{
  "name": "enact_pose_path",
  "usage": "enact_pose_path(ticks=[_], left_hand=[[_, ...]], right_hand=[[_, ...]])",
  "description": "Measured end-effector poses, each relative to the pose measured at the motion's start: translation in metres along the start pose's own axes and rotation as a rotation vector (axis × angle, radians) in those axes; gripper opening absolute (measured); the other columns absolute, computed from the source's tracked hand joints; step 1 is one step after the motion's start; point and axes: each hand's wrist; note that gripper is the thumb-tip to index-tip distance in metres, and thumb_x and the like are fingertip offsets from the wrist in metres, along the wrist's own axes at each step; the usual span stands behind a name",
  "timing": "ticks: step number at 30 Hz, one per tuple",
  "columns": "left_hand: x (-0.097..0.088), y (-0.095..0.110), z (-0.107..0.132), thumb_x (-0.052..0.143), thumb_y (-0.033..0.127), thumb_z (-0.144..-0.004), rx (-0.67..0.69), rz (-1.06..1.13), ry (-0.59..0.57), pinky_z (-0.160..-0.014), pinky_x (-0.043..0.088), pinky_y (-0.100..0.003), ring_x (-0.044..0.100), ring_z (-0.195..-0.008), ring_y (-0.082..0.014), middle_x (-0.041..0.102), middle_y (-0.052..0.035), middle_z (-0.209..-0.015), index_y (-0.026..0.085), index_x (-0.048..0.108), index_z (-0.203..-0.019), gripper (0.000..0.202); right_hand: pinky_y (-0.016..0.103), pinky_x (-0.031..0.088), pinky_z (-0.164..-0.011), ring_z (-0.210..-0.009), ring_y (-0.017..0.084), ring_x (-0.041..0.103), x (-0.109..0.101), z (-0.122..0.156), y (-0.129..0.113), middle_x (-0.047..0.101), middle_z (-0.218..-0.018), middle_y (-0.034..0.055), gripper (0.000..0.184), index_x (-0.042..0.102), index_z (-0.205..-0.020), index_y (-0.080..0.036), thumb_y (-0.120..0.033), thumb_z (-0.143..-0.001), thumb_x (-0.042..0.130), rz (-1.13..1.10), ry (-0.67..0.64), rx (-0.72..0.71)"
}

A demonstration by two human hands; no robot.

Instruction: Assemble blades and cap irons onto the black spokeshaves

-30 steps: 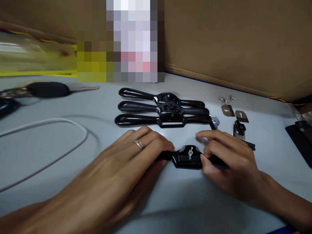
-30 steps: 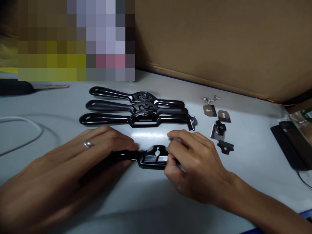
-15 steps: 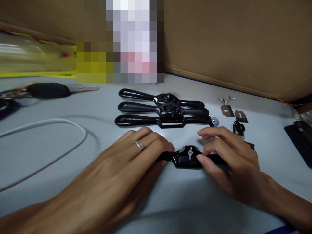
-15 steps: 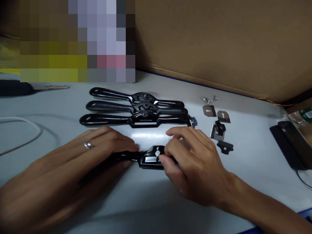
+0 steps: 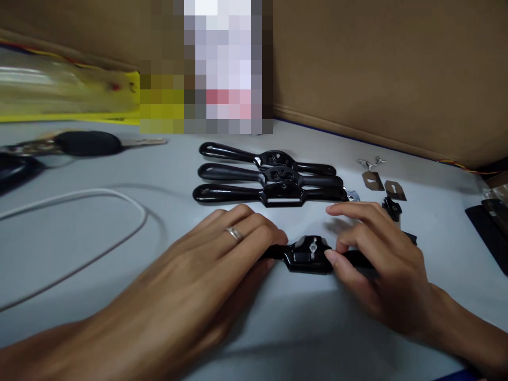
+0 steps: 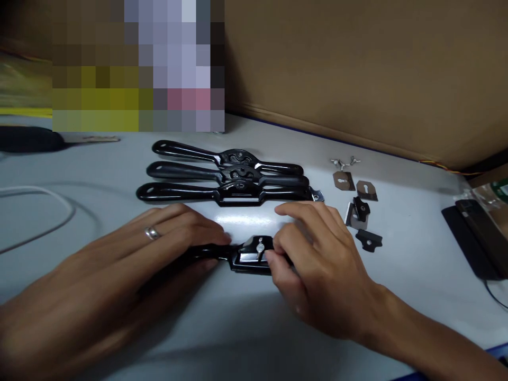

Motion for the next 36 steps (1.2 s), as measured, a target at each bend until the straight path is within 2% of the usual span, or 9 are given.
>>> enact_pose_path(ticks=[4, 7, 9, 11, 15, 20, 28, 31, 36], left_hand=[[0.001, 0.001, -0.001, 0.052, 0.02, -0.131, -0.01, -0.001, -0.004, -0.085, 0.061, -0.035, 0.079, -0.096, -0.0228, 0.084, 0.0035, -0.112, 0.034, 0.072, -0.131, 0.024], [0.002, 0.002, -0.001, 0.054, 0.019, -0.131, -0.016, -0.003, 0.007, -0.088, 0.061, -0.035, 0.079, -0.098, -0.0219, 0.084, 0.0037, -0.115, 0.033, 0.071, -0.128, 0.022], [0.003, 0.003, -0.001, 0.056, 0.018, -0.13, -0.009, 0.001, 0.011, -0.087, 0.06, -0.035, 0.078, -0.097, -0.0206, 0.083, 0.0042, -0.114, 0.031, 0.072, -0.128, 0.021], [0.003, 0.002, -0.001, 0.056, 0.018, -0.131, -0.007, -0.003, 0.011, -0.087, 0.06, -0.034, 0.078, -0.096, -0.0198, 0.082, 0.0047, -0.113, 0.031, 0.072, -0.13, 0.021], [0.002, -0.002, -0.001, 0.05, 0.022, -0.134, 0.003, -0.025, 0.004, -0.083, 0.061, -0.034, 0.079, -0.094, -0.0201, 0.081, 0.0036, -0.112, 0.032, 0.07, -0.132, 0.022], [0.003, -0.004, 0.003, 0.049, 0.016, -0.131, 0.066, -0.089, -0.036, -0.091, 0.064, -0.037, 0.08, -0.102, -0.0227, 0.084, -0.0003, -0.118, 0.029, 0.071, -0.147, 0.03], [0.001, -0.003, 0.008, 0.047, 0.017, -0.133, 0.076, -0.099, -0.034, -0.094, 0.065, -0.036, 0.081, -0.105, -0.0218, 0.085, -0.001, -0.123, 0.028, 0.072, -0.153, 0.033], [0.001, -0.003, 0.004, 0.044, 0.024, -0.137, 0.079, -0.112, -0.027, -0.092, 0.065, -0.037, 0.081, -0.104, -0.0222, 0.084, -0.0004, -0.122, 0.029, 0.07, -0.149, 0.029], [0.002, -0.004, 0.004, 0.047, 0.023, -0.135, 0.086, -0.105, -0.027, -0.093, 0.064, -0.036, 0.081, -0.102, -0.0217, 0.085, 0.0008, -0.119, 0.029, 0.071, -0.147, 0.028]], right_hand=[[0.052, 0.077, -0.103, -0.121, 0.036, 0.094, 0.002, 0.002, 0.001, 0.098, -0.136, 0.0191, 0.032, 0.081, -0.094, -0.025, -0.004, -0.113, 0.067, 0.032, 0.006, -0.023], [0.063, 0.074, -0.126, -0.152, 0.041, 0.087, 0.004, 0.007, 0.005, 0.09, -0.164, 0.0233, 0.051, 0.093, -0.137, -0.019, 0.003, -0.105, 0.061, 0.02, -0.05, -0.049], [0.068, 0.067, -0.137, -0.169, 0.042, 0.077, 0.005, 0.011, 0.008, 0.08, -0.182, 0.0253, 0.079, 0.079, -0.175, -0.017, 0.005, -0.102, 0.057, 0.021, -0.078, -0.071], [0.064, 0.064, -0.142, -0.174, 0.039, 0.074, 0.006, 0.011, 0.009, 0.077, -0.186, 0.0267, 0.086, 0.066, -0.187, -0.01, 0.005, -0.103, 0.056, 0.023, -0.057, -0.096], [0.048, 0.064, -0.14, -0.162, 0.031, 0.081, 0.003, 0.008, 0.007, 0.088, -0.17, 0.0231, 0.062, 0.07, -0.174, -0.002, 0.003, -0.113, 0.057, 0.012, 0.009, -0.1], [0.045, 0.072, -0.105, -0.113, 0.026, 0.088, -0.003, 0.009, -0.001, 0.095, -0.123, 0.0118, 0.035, 0.083, -0.147, -0.012, -0.006, -0.119, 0.063, -0.036, 0.039, -0.051], [0.046, 0.071, -0.104, -0.12, 0.031, 0.09, -0.003, 0.012, -0.002, 0.095, -0.125, 0.0174, 0.022, 0.08, -0.097, -0.02, -0.015, -0.116, 0.071, -0.013, 0.017, -0.045], [0.047, 0.071, -0.103, -0.118, 0.031, 0.09, -0.003, 0.01, -0.002, 0.095, -0.126, 0.0175, 0.015, 0.084, -0.112, -0.017, -0.016, -0.116, 0.07, -0.023, 0.021, -0.038], [0.05, 0.073, -0.107, -0.124, 0.033, 0.089, 0.002, 0.011, 0.0, 0.095, -0.138, 0.0198, 0.035, 0.082, -0.151, -0.009, -0.016, -0.121, 0.067, 0.005, -0.009, -0.05]])
Point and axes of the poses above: each hand's wrist, its own z-axis away from the middle knuckle, its own x-axis out of the palm, y = z × x
